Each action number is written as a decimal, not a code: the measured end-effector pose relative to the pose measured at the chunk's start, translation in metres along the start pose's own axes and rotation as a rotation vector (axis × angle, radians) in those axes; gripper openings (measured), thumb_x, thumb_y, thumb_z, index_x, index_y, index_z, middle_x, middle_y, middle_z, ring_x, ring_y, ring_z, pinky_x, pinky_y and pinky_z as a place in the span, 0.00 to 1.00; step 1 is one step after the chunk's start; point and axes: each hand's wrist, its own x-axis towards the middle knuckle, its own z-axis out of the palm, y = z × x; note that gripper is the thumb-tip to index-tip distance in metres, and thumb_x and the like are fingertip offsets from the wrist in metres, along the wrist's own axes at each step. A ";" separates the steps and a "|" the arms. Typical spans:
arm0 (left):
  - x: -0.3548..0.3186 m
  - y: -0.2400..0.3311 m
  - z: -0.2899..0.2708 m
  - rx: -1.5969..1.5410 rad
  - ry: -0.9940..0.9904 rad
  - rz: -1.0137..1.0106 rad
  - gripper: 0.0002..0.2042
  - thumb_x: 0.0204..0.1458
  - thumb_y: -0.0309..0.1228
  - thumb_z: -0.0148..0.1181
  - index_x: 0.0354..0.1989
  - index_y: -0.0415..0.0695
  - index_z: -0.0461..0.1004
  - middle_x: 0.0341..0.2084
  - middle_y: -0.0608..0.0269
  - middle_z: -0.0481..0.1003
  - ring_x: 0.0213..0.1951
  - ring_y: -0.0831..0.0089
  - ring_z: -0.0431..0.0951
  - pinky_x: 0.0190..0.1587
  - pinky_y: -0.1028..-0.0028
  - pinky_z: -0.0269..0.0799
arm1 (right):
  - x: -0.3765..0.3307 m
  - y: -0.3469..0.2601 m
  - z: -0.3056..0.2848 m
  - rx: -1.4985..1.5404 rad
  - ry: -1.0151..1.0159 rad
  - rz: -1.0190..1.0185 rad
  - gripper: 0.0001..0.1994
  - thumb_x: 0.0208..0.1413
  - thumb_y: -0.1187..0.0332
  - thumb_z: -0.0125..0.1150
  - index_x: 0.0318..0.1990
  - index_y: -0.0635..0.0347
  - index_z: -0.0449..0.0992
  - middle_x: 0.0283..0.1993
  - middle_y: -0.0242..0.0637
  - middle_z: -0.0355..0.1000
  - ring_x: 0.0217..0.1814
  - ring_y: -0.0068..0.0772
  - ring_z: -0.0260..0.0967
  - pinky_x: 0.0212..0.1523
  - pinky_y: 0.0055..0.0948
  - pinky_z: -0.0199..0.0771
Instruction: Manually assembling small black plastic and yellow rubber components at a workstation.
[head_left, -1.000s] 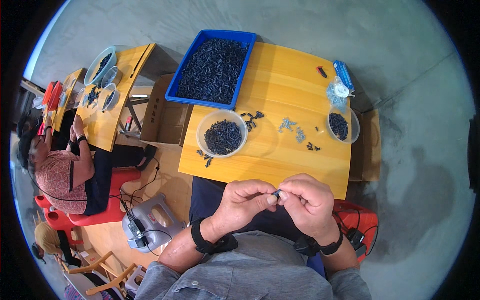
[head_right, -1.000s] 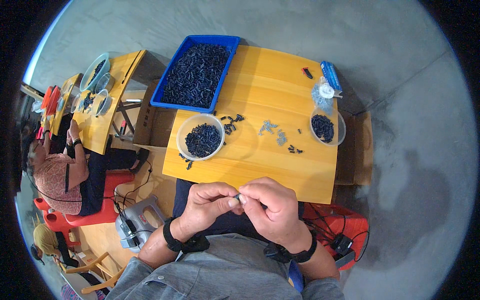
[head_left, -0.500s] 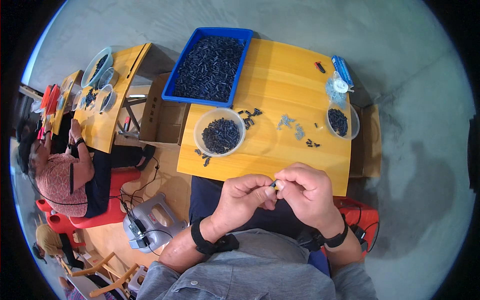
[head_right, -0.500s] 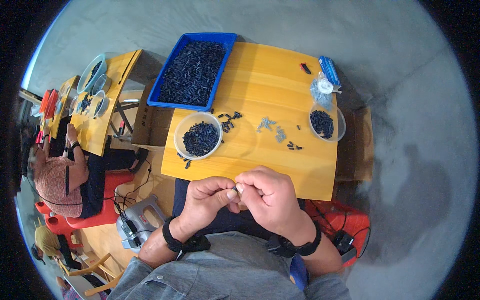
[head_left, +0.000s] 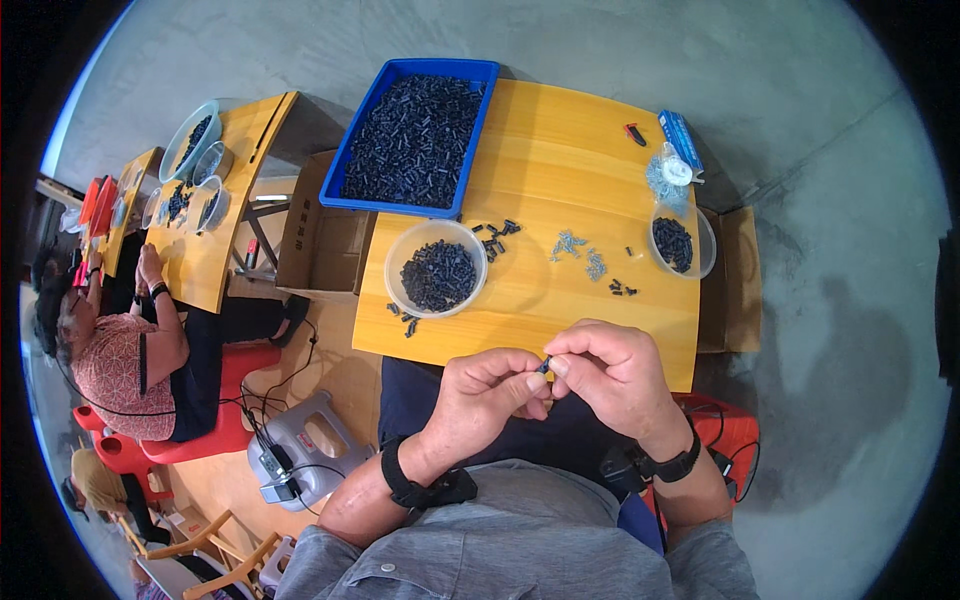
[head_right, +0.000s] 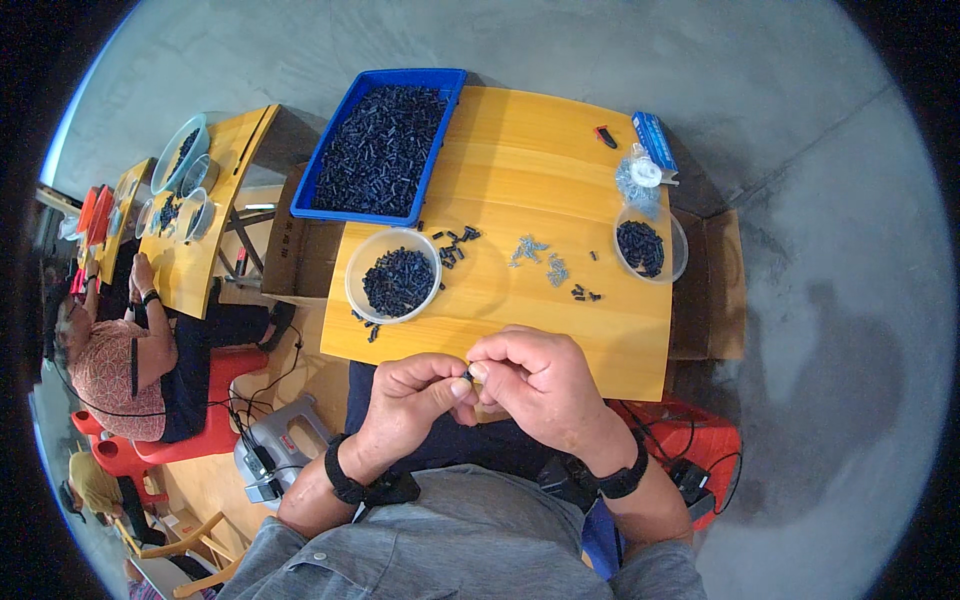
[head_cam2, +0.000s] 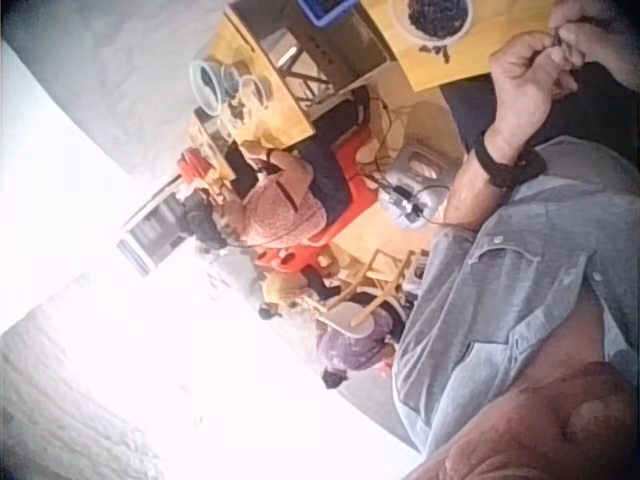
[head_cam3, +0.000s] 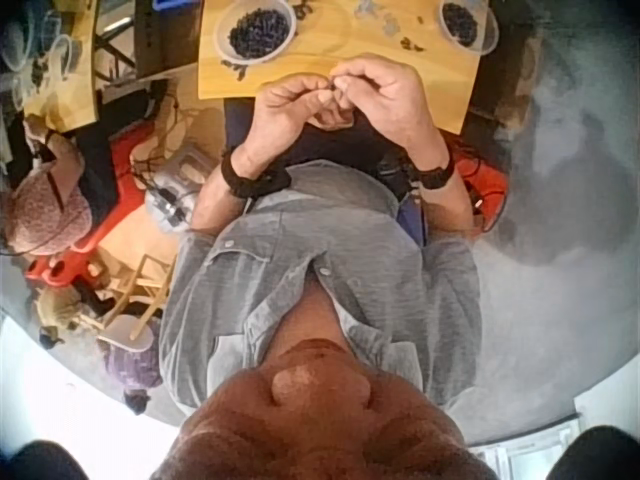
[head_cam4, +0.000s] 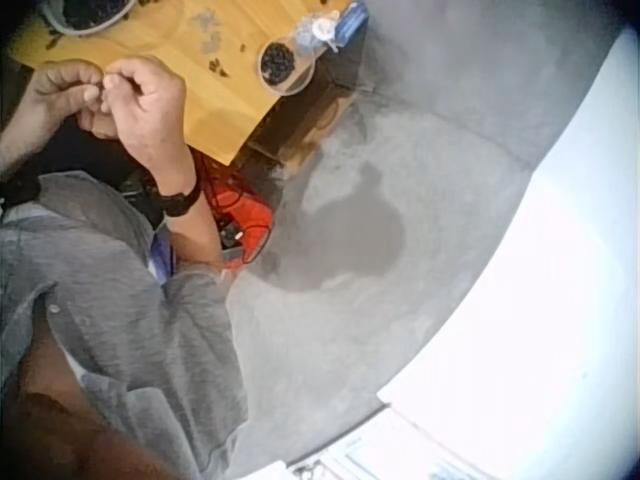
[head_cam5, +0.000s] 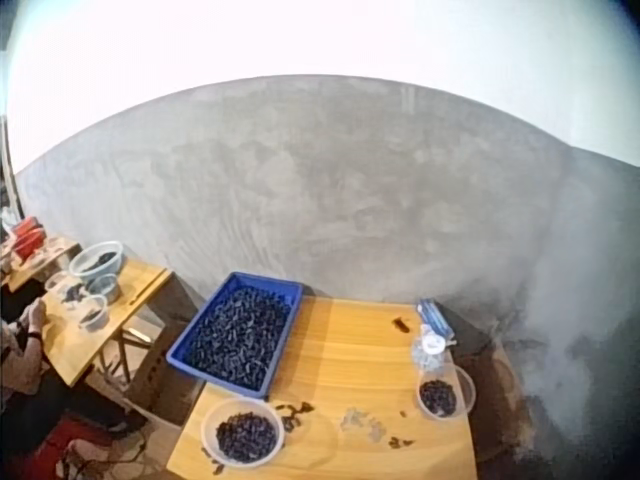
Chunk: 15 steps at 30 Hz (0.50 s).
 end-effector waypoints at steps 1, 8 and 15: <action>0.000 0.001 0.000 0.000 0.000 0.000 0.05 0.55 0.22 0.55 0.37 0.34 0.74 0.25 0.61 0.76 0.26 0.76 0.78 0.30 0.78 0.75 | 0.000 0.000 0.000 -0.006 -0.002 -0.009 0.04 0.54 0.79 0.54 0.34 0.69 0.74 0.27 0.35 0.70 0.26 0.20 0.71 0.26 0.19 0.70; 0.001 -0.001 -0.001 0.045 -0.002 0.024 0.04 0.55 0.20 0.55 0.37 0.34 0.74 0.25 0.62 0.76 0.26 0.77 0.78 0.30 0.79 0.75 | 0.003 -0.002 -0.002 -0.017 -0.034 0.055 0.04 0.55 0.78 0.55 0.35 0.68 0.75 0.26 0.33 0.71 0.25 0.18 0.69 0.26 0.18 0.69; 0.003 -0.002 -0.003 0.033 -0.013 0.012 0.04 0.54 0.20 0.55 0.37 0.34 0.74 0.25 0.62 0.76 0.26 0.77 0.78 0.30 0.79 0.76 | 0.003 0.003 -0.004 0.108 -0.035 0.119 0.05 0.56 0.76 0.55 0.36 0.70 0.75 0.25 0.30 0.72 0.25 0.15 0.68 0.26 0.16 0.69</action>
